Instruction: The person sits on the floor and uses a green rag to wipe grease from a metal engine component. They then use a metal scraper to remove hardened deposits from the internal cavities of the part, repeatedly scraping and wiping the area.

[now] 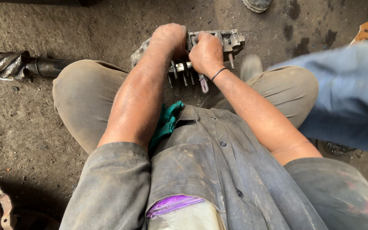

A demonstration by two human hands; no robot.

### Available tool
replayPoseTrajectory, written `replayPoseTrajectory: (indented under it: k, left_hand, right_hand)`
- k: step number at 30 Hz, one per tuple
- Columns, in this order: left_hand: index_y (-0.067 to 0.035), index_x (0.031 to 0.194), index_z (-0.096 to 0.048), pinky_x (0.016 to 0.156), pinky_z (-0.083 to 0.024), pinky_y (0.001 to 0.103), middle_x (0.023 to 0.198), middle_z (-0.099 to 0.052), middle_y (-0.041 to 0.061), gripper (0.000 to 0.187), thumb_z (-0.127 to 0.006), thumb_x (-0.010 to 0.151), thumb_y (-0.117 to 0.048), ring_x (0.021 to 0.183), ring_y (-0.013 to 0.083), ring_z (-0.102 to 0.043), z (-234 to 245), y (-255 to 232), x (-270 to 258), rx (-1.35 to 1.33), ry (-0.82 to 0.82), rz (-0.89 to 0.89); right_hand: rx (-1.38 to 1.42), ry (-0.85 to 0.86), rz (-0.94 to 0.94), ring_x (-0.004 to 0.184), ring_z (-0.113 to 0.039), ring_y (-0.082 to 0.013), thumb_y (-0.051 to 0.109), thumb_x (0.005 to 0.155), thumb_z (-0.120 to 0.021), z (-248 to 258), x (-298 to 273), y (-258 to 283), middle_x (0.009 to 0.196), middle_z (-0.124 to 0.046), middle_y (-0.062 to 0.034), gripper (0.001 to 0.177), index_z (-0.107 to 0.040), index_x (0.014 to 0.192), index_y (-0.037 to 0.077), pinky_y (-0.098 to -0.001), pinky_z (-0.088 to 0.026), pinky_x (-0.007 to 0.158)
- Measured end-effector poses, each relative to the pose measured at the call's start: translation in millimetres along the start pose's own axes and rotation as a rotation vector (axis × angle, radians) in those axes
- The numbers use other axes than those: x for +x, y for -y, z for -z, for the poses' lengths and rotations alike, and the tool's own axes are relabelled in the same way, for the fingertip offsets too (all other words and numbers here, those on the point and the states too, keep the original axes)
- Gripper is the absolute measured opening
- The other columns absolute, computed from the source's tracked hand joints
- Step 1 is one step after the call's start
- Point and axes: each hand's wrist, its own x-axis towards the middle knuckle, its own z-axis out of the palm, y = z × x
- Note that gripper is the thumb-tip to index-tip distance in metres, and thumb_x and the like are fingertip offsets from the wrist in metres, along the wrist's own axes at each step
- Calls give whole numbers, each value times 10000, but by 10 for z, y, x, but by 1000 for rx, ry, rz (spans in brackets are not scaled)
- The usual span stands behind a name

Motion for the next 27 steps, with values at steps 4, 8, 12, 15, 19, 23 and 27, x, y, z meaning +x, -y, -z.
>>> replayPoseTrajectory:
  k: [4, 8, 12, 15, 19, 23, 27]
  left_hand:
    - [-78, 1049, -768, 912, -578, 431, 1064, -757, 161, 319, -850, 812, -275, 991, 318, -728, 73, -65, -74, -51, 86, 70]
    - [-61, 1041, -777, 904, -583, 439, 1044, -762, 183, 231, -791, 837, -169, 967, 316, -747, -32, -36, 80, -28, 65, 52]
    - [-44, 1037, -778, 905, -581, 443, 1046, -749, 205, 236, -792, 835, -165, 979, 331, -736, -76, 67, 139, -30, 46, -15]
    - [-57, 1030, -784, 902, -581, 450, 1051, -748, 204, 219, -785, 845, -174, 988, 342, -728, -76, 45, 101, -28, 61, -17]
    - [-68, 1033, -779, 905, -580, 445, 1043, -762, 191, 272, -816, 851, -266, 981, 342, -734, -40, 20, 65, -25, 112, -19]
    - [-57, 1024, -786, 908, -577, 436, 1044, -756, 192, 296, -840, 825, -269, 988, 330, -729, -50, 46, 95, -4, 46, -22]
    - [-78, 1028, -793, 915, -578, 434, 1034, -773, 161, 317, -849, 820, -311, 972, 308, -747, -62, 51, 118, -42, 94, -6]
  right_hand:
    - [-72, 165, -34, 733, -721, -325, -32, 823, -589, 58, -91, -6, 779, -712, -205, 162, -704, 937, -32, -460, -568, 756]
    - [-86, 224, -98, 669, -723, -292, -35, 862, -569, -43, -41, 65, 769, -700, -179, 238, -655, 1082, -63, -420, -595, 632]
    - [-4, 120, -30, 675, -736, -282, -12, 848, -598, -85, -88, 16, 739, -710, -178, 239, -666, 1072, -55, -419, -591, 700]
    - [-112, 157, 7, 723, -729, -354, -24, 841, -596, -55, -203, -17, 762, -700, -223, 229, -672, 1054, -60, -457, -586, 726]
    - [0, 144, -39, 804, -722, -405, 24, 813, -626, 10, -198, -56, 820, -713, -232, 143, -709, 928, 7, -493, -564, 791]
    - [53, 74, -66, 811, -706, -431, 48, 807, -641, -61, -146, -29, 808, -704, -256, 104, -672, 882, -17, -511, -554, 781]
    - [-12, 190, -86, 744, -723, -381, 18, 843, -592, -11, -207, -58, 810, -711, -225, 140, -653, 960, -27, -489, -570, 742]
